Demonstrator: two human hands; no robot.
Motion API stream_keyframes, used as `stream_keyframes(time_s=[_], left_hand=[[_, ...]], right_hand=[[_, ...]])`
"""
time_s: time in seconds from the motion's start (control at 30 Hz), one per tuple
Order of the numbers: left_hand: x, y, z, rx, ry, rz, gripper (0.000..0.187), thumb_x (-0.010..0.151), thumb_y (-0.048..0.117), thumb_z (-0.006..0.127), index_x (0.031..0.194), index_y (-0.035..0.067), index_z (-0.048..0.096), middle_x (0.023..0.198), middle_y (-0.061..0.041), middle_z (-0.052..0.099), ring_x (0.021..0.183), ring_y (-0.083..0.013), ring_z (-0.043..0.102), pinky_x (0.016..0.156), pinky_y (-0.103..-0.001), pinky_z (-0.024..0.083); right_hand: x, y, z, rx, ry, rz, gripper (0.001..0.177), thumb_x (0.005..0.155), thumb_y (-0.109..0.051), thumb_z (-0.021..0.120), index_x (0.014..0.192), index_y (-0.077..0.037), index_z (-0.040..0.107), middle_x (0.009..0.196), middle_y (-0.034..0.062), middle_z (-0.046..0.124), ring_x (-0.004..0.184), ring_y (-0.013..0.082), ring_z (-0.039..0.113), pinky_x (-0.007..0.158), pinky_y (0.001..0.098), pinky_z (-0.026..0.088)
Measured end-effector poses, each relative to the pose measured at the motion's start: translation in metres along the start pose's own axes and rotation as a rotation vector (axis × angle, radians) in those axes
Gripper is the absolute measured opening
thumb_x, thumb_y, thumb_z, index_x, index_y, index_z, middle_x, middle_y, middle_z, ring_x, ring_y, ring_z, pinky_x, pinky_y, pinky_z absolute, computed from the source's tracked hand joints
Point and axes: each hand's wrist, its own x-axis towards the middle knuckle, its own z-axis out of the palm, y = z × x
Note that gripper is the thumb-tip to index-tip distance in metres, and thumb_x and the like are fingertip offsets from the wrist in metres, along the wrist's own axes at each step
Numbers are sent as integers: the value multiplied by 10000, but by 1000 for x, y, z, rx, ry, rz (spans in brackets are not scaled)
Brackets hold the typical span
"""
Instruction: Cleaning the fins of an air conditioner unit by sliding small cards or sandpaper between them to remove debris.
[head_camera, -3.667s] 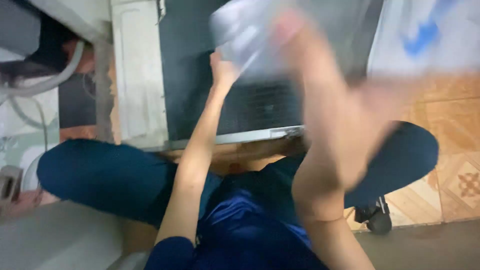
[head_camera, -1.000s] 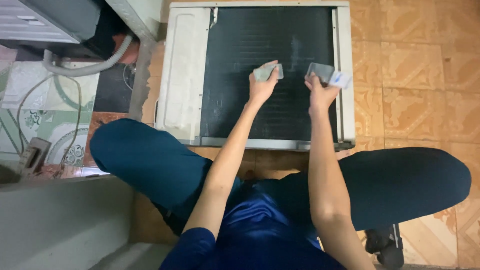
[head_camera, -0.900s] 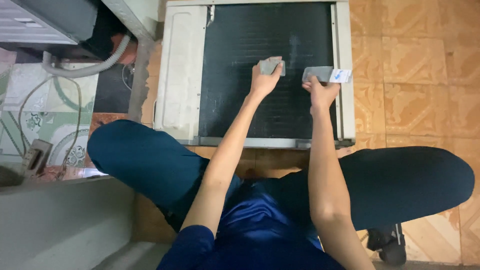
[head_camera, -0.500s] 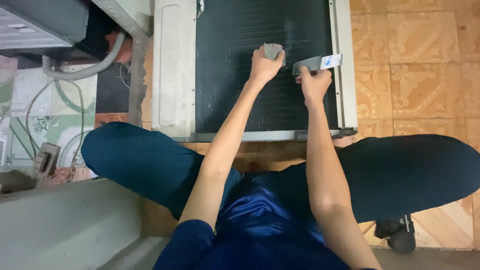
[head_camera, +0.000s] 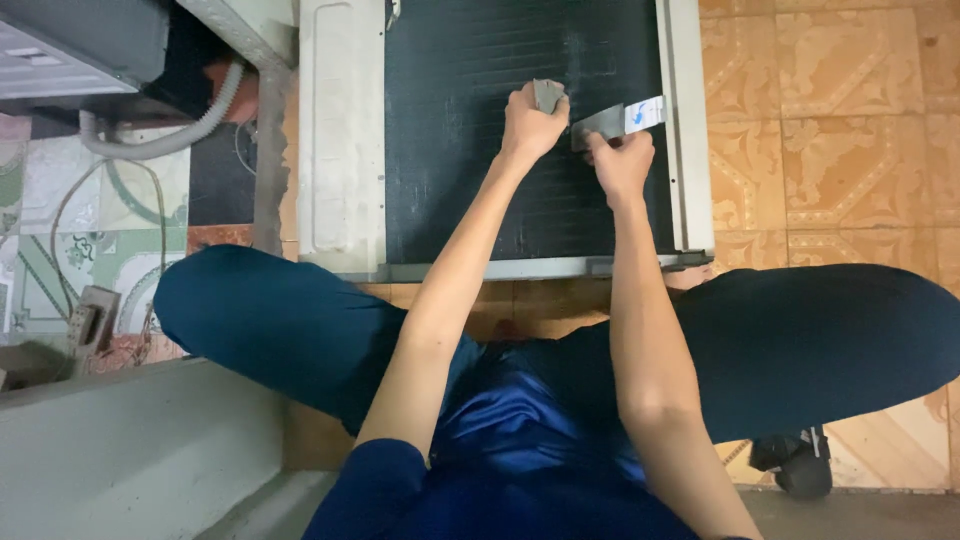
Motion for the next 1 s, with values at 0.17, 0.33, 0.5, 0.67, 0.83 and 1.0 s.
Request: stream_keyframes(time_s=[0.17, 0.33, 0.5, 0.67, 0.83, 1.0], left_hand=[[0, 6, -4, 32, -40, -24, 259, 853, 145, 697, 1060, -4, 740, 967, -142, 808, 825, -263, 811, 758, -325, 661], [1, -9, 2, 17, 23, 59, 280, 837, 169, 724, 1041, -21, 742, 935, -150, 813, 785, -279, 816, 712, -326, 667], [3, -8, 4, 69, -7, 7, 317, 853, 194, 742, 1091, -14, 743, 1000, -160, 810, 835, -277, 824, 754, -317, 679], [7, -10, 8, 91, 37, -7, 323, 811, 210, 761, 1048, -9, 756, 934, -150, 814, 777, -296, 814, 715, -339, 660], [9, -14, 12, 48, 33, 23, 334, 829, 186, 763, 1098, -10, 730, 950, -163, 812, 796, -277, 827, 719, -328, 682], [11, -12, 13, 101, 13, 27, 320, 838, 181, 755, 1076, -29, 724, 918, -173, 802, 744, -266, 820, 661, -312, 681]], right_hand=[[-1, -2, -2, -48, -27, -69, 239, 866, -138, 797, 963, 51, 687, 786, 113, 753, 602, 166, 726, 584, 247, 582], [10, 20, 3, -203, 4, -140, 243, 866, -160, 782, 849, 65, 690, 700, 114, 726, 530, 186, 675, 552, 283, 560], [8, 16, 7, -295, 26, -271, 319, 862, -184, 805, 871, 107, 677, 715, 162, 710, 520, 231, 647, 525, 322, 554], [3, 6, 13, -366, 103, -371, 277, 820, -127, 809, 740, 95, 664, 627, 158, 676, 441, 246, 575, 486, 351, 524], [3, 9, 7, -265, 55, -319, 258, 864, -126, 782, 851, 104, 667, 686, 150, 706, 509, 206, 636, 509, 314, 550], [3, 1, 2, -186, -26, -232, 242, 893, -112, 757, 882, 118, 684, 720, 150, 742, 541, 190, 709, 514, 268, 576]])
